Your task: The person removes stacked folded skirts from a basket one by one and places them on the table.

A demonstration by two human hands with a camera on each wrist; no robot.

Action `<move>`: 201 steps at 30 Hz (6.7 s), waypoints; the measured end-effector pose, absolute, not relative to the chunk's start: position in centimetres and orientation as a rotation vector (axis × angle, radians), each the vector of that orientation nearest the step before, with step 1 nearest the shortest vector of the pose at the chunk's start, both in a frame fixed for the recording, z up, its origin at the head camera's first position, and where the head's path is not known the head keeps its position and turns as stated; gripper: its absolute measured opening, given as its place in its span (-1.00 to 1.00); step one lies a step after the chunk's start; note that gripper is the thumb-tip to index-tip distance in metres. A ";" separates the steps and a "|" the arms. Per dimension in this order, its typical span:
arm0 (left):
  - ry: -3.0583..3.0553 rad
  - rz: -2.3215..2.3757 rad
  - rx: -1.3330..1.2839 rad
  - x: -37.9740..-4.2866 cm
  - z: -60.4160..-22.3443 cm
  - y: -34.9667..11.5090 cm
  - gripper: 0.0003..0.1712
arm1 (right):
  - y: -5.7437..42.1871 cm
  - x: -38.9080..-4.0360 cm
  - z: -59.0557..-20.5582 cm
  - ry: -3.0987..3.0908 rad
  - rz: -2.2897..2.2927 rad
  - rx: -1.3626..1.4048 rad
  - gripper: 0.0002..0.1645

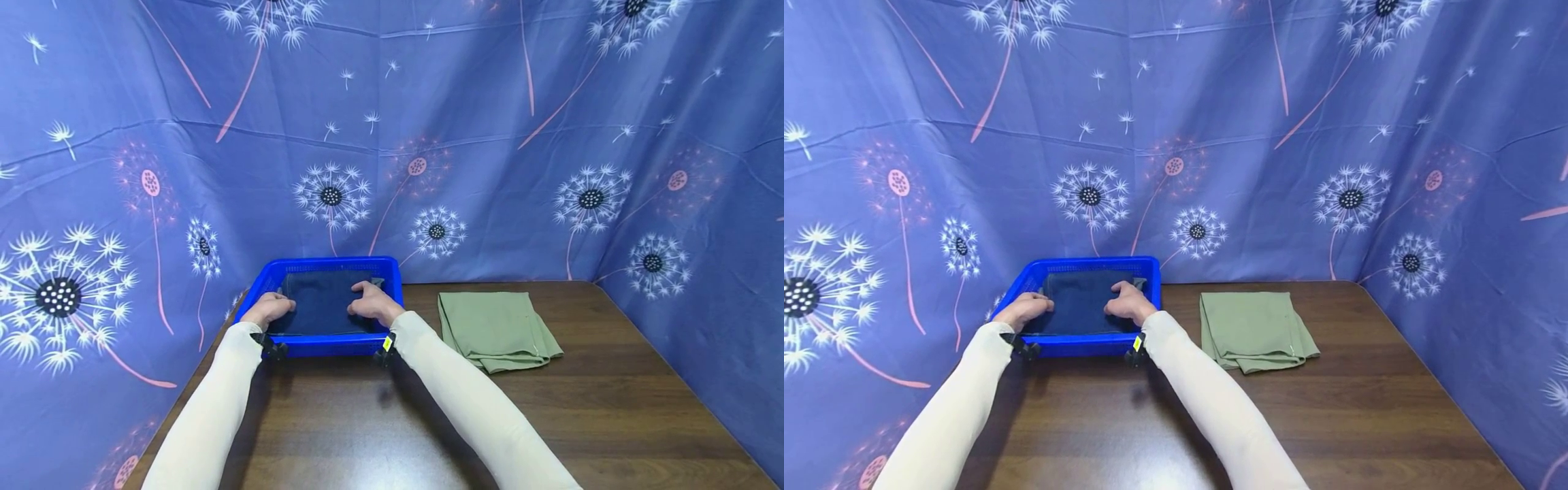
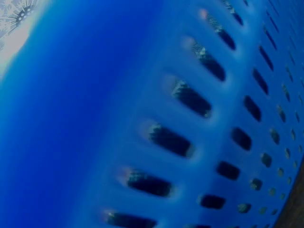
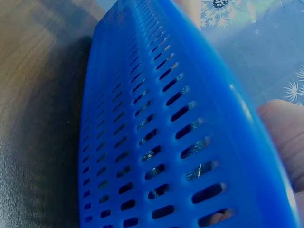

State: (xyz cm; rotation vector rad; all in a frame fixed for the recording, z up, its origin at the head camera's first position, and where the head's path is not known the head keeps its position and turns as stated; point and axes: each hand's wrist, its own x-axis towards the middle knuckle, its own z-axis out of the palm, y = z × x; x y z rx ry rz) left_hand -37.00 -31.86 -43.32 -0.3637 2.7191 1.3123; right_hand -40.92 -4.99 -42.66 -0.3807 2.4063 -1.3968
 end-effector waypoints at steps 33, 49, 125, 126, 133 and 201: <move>2.573 1.498 -0.393 -37.2 -43.2 -32.1 -0.12 | -5.1 -40.8 -43.1 2.467 -1.434 -0.415 -0.31; 2.571 1.567 -0.419 -37.3 -43.0 -31.9 -0.14 | -5.0 -41.3 -42.9 2.319 -1.524 -0.432 -0.26; 2.686 1.924 0.060 -32.0 -31.1 -14.7 -0.08 | 11.9 -33.8 -32.0 2.693 -1.657 -0.281 0.09; 2.676 1.935 0.064 -31.8 -31.4 -14.4 -0.08 | 12.2 -33.6 -32.2 2.696 -1.655 -0.275 0.09; 2.647 1.971 0.066 -29.9 -32.9 -12.4 -0.06 | 14.2 -31.6 -33.3 2.713 -1.603 -0.257 0.08; 2.539 1.405 0.402 -21.2 -47.2 -2.2 0.01 | 30.5 -20.7 -46.0 2.703 -1.139 -0.244 0.04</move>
